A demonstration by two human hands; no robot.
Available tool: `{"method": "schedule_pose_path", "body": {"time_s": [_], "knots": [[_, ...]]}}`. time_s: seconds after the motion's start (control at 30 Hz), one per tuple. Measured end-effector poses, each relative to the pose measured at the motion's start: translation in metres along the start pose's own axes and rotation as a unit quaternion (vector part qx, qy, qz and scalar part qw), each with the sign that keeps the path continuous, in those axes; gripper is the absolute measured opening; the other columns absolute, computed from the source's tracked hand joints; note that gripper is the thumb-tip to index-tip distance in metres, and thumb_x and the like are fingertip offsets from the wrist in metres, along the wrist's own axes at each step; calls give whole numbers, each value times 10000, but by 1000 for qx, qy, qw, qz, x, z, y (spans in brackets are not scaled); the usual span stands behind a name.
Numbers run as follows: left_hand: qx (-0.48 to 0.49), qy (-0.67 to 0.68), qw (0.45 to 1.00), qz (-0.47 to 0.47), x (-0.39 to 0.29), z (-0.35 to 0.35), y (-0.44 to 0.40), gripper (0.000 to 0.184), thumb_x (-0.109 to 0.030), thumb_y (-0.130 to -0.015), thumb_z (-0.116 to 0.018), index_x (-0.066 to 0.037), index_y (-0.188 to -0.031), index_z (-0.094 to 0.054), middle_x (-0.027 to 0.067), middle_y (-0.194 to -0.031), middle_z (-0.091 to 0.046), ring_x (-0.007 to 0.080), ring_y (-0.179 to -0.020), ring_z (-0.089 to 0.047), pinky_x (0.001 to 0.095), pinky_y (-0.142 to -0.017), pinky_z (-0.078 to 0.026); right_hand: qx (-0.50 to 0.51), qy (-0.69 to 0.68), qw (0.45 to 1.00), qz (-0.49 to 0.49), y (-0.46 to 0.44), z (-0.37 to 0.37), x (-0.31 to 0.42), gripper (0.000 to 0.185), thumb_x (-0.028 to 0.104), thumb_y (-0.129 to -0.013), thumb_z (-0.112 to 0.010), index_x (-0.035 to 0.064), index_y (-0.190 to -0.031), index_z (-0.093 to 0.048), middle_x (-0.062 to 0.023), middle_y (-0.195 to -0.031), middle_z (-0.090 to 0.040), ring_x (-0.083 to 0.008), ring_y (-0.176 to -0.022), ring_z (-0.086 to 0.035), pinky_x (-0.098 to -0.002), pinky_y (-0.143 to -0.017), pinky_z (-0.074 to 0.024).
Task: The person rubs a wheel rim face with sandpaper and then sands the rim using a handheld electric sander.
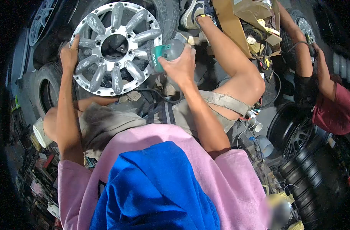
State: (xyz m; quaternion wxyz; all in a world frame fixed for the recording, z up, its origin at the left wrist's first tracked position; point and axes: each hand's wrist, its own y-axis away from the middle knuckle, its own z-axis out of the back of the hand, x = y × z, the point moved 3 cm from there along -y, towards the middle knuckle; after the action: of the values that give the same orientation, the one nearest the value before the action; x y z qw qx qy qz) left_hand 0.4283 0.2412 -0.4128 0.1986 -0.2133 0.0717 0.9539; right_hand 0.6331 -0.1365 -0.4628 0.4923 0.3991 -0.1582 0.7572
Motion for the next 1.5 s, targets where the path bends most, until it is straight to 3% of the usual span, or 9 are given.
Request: {"method": "schedule_pose_path", "body": {"time_s": [0.13,0.17,0.33,0.63,0.8,1.0,1.1,1.27,1.5], "knots": [[-18,-14,1000,-17,-1,1,0,747,-675,-896,-615,14,-1159,-735,309,-1056,-716,448,-1111,-667,465,-974,-477,-13,3,999,-41,3,-1,-12,761,330,-656,-927,-30,-1199,-533,-250,-1172,-581,-411,-1097,-599,-472,-956,-490],[-15,-24,1000,-9,-1,0,-2,738,-669,-898,-616,8,-1166,-735,309,-1065,-715,447,-1118,-665,465,-978,-475,-4,-8,999,-35,4,-3,-17,801,301,-655,-911,-27,-1231,-461,-260,-1191,-520,-455,-1105,-573,-514,-951,-489],[-4,-30,1000,5,0,1,0,702,-654,-905,-615,-19,-1179,-737,303,-1085,-713,444,-1134,-660,465,-990,-471,-33,-32,999,-8,15,-8,1,814,304,-660,-912,-35,-1242,-456,-258,-1178,-513,-446,-1092,-577,-508,-943,-494],[-11,-35,999,-5,3,0,0,722,-674,-904,-593,-13,-1150,-744,301,-1071,-715,454,-1122,-658,474,-992,-469,1,-29,998,-60,4,-6,-30,863,345,-650,-920,-42,-1261,-451,-264,-1194,-553,-433,-1124,-582,-493,-967,-491],[-11,-13,1000,-7,-2,1,3,736,-679,-902,-592,3,-1130,-745,297,-1062,-717,458,-1119,-655,470,-991,-467,-36,-10,999,8,5,-6,-6,783,349,-652,-928,-27,-1222,-545,-238,-1150,-618,-374,-1091,-624,-449,-965,-502],[-4,-34,999,-7,0,0,-2,712,-661,-912,-594,0,-1129,-745,299,-1062,-715,456,-1118,-655,474,-983,-469,30,-21,996,-86,-4,-2,-33,874,356,-642,-920,-59,-1261,-464,-282,-1215,-558,-430,-1134,-597,-484,-981,-500],[-9,-37,999,-17,1,-1,-3,706,-658,-916,-593,-2,-1128,-745,302,-1061,-711,461,-1111,-655,480,-975,-471,-2,0,997,-75,-4,-1,-16,790,347,-640,-931,-62,-1191,-538,-267,-1183,-616,-383,-1110,-633,-453,-974,-506],[-25,-20,999,-28,-4,2,2,715,-661,-918,-590,8,-1119,-744,308,-1054,-709,470,-1103,-653,487,-968,-472,18,-1,998,-63,-5,-2,-21,874,357,-637,-920,-67,-1251,-463,-288,-1193,-551,-451,-1104,-605,-503,-962,-502],[-16,-31,999,-20,-1,1,1,694,-657,-918,-599,-14,-1133,-747,299,-1051,-713,469,-1099,-653,479,-972,-471,-31,20,999,5,4,-7,3,825,375,-644,-929,-64,-1199,-505,-279,-1167,-581,-436,-1095,-607,-483,-959,-500]]}}
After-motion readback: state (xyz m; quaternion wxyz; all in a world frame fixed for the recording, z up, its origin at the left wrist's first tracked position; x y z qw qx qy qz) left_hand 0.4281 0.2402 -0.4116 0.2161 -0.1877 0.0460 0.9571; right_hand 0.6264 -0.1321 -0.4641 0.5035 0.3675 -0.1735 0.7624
